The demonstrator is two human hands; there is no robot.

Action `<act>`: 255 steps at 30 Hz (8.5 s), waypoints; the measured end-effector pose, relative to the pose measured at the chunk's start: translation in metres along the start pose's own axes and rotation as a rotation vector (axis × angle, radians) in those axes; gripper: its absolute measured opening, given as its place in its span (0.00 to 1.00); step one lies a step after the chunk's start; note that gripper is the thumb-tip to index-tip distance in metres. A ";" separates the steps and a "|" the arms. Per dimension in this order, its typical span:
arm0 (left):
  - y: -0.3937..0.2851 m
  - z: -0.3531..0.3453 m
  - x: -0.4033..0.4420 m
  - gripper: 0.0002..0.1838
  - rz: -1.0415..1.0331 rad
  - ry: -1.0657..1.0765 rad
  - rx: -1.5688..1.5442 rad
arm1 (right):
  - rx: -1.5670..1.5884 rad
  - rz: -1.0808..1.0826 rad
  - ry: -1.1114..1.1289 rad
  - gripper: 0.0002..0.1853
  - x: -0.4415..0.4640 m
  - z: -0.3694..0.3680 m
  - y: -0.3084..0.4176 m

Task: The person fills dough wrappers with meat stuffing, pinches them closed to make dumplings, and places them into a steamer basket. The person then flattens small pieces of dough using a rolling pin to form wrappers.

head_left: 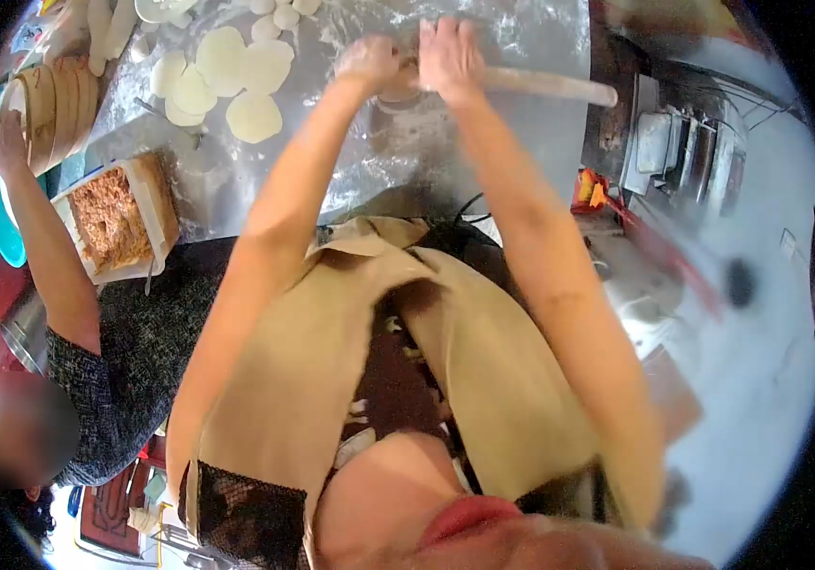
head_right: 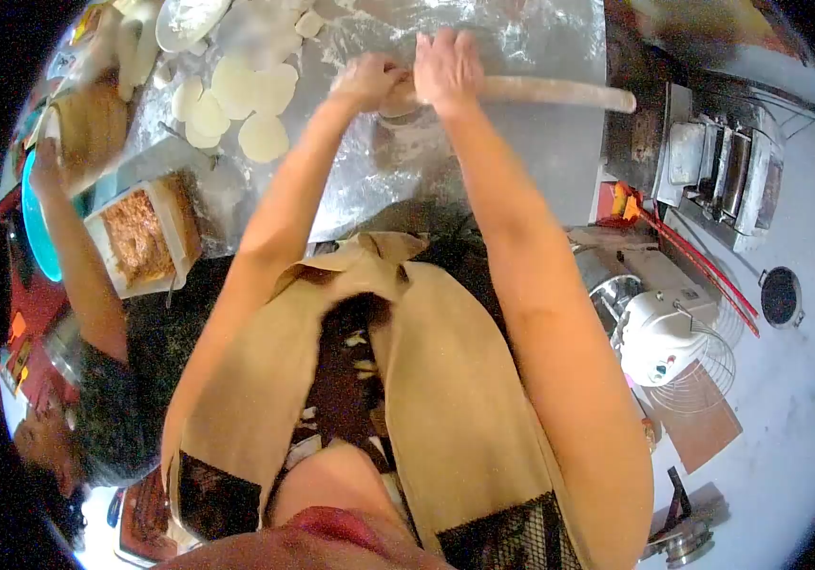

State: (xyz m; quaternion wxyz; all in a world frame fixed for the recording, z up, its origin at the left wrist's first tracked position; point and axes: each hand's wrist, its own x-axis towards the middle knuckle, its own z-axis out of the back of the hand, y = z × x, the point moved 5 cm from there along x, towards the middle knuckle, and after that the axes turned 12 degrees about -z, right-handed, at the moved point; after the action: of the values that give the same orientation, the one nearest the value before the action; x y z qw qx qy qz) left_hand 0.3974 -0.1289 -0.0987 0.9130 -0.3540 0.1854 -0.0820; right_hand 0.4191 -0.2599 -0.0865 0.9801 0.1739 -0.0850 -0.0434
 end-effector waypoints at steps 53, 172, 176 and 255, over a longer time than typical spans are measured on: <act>0.066 0.038 -0.033 0.16 0.054 -0.052 -0.040 | -0.132 0.334 0.024 0.14 -0.011 -0.015 0.080; 0.076 0.025 -0.159 0.15 0.254 -0.138 -0.154 | -0.080 0.316 0.321 0.15 -0.113 0.001 0.031; 0.071 0.077 -0.175 0.17 0.135 -0.563 0.351 | -0.091 0.356 0.027 0.12 -0.132 0.065 -0.042; 0.038 0.012 -0.129 0.20 0.123 -0.206 -0.163 | -0.258 0.340 0.401 0.14 -0.091 0.034 0.010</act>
State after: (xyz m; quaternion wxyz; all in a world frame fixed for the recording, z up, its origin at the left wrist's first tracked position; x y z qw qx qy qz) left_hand 0.2843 -0.0573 -0.0806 0.8987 -0.4215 0.1180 0.0261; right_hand 0.3240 -0.2509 -0.0657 0.9846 0.0362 0.0888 0.1462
